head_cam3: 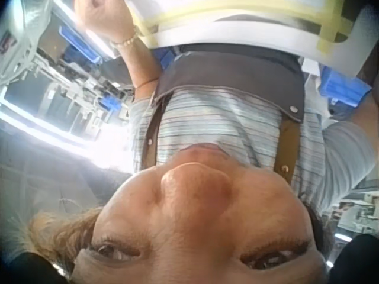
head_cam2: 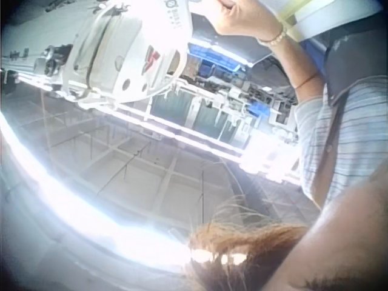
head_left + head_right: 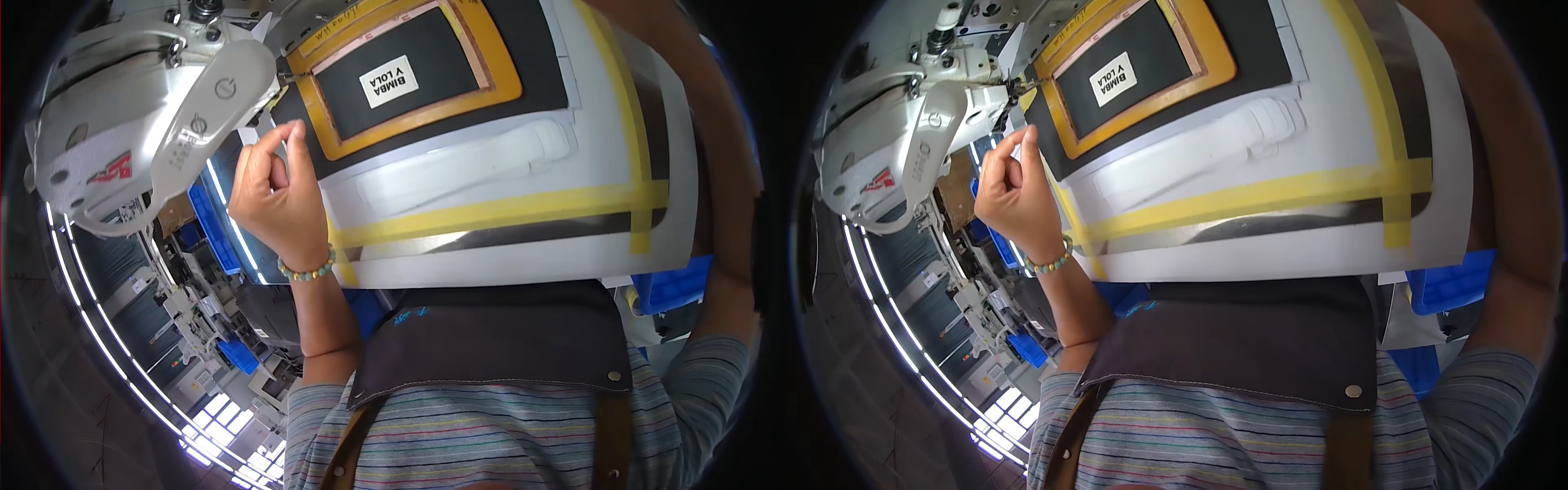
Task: Stitching a leather patch with a brand name onto a fabric or leather base using an industrial sewing machine.
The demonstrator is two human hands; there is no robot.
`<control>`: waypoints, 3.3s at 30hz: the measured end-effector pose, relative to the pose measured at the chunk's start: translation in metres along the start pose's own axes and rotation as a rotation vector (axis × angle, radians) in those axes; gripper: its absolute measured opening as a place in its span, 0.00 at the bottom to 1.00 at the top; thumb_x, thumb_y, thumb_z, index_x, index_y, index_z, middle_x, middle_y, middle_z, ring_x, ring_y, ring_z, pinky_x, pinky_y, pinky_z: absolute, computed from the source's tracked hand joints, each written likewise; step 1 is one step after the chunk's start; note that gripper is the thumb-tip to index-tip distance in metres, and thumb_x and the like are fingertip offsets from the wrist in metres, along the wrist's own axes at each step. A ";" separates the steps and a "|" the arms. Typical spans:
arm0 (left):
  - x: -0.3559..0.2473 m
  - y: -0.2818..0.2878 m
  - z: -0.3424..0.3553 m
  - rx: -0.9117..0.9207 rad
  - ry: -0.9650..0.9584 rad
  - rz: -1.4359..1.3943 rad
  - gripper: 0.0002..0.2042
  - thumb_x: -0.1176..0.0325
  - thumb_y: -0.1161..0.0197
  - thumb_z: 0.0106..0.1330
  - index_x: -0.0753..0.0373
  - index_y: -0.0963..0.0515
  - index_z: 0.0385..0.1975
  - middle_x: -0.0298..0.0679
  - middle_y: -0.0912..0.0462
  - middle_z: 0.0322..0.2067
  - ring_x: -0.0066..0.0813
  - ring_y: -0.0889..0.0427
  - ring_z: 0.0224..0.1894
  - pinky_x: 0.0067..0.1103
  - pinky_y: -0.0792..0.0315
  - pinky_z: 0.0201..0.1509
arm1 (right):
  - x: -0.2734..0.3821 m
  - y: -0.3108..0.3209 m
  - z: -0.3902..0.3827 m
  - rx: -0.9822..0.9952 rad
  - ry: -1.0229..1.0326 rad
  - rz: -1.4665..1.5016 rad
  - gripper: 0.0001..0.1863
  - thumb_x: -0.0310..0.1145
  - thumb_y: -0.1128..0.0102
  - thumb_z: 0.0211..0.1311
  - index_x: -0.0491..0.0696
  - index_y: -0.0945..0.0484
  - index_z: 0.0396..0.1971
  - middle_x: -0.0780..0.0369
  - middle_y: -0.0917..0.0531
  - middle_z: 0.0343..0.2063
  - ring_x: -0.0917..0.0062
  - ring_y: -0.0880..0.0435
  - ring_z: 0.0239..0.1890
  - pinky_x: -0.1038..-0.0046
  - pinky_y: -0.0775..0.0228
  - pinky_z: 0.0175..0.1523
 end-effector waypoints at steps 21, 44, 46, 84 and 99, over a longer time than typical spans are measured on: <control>-0.008 0.000 -0.001 -0.028 -0.156 0.081 0.04 0.72 0.26 0.59 0.60 0.12 0.33 0.34 0.28 0.19 0.24 0.34 0.18 0.23 0.40 0.24 | 0.082 -0.158 0.034 0.144 0.021 0.409 0.06 0.36 0.31 0.59 0.50 0.12 0.31 0.64 0.15 0.30 0.68 0.15 0.33 0.65 0.25 0.38; 0.004 -0.012 0.003 -0.233 -0.291 0.375 0.02 0.72 0.28 0.60 0.59 0.15 0.31 0.35 0.19 0.25 0.33 0.19 0.25 0.25 0.26 0.28 | 0.063 -0.191 0.069 0.214 -0.144 0.439 0.05 0.32 0.32 0.56 0.49 0.11 0.30 0.63 0.11 0.28 0.70 0.12 0.33 0.68 0.24 0.40; 0.001 -0.013 0.002 -0.236 -0.294 0.365 0.02 0.72 0.28 0.60 0.58 0.15 0.30 0.36 0.18 0.26 0.36 0.17 0.27 0.26 0.25 0.29 | 0.060 -0.193 0.068 0.164 -0.155 0.542 0.06 0.32 0.31 0.56 0.49 0.11 0.33 0.62 0.11 0.29 0.70 0.12 0.33 0.69 0.24 0.40; 0.015 -0.008 0.004 -0.312 -0.281 0.231 0.03 0.72 0.27 0.57 0.57 0.12 0.30 0.30 0.28 0.17 0.23 0.30 0.19 0.23 0.36 0.24 | 0.055 -0.226 0.080 0.269 -0.195 0.998 0.05 0.23 0.35 0.57 0.40 0.11 0.28 0.60 0.13 0.22 0.80 0.18 0.18 0.76 0.25 0.26; 0.004 -0.011 0.005 -0.235 -0.371 0.487 0.02 0.69 0.29 0.60 0.56 0.15 0.29 0.34 0.17 0.27 0.35 0.17 0.28 0.27 0.24 0.29 | 0.048 -0.208 0.066 0.289 -0.415 0.952 0.05 0.22 0.35 0.58 0.40 0.11 0.29 0.58 0.10 0.26 0.78 0.13 0.22 0.76 0.20 0.30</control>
Point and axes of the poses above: each hand's wrist, its own z-axis towards the middle knuckle, its own y-axis out of the back of the hand, x = y × z, the point moved 5 cm from there along z, towards the middle knuckle
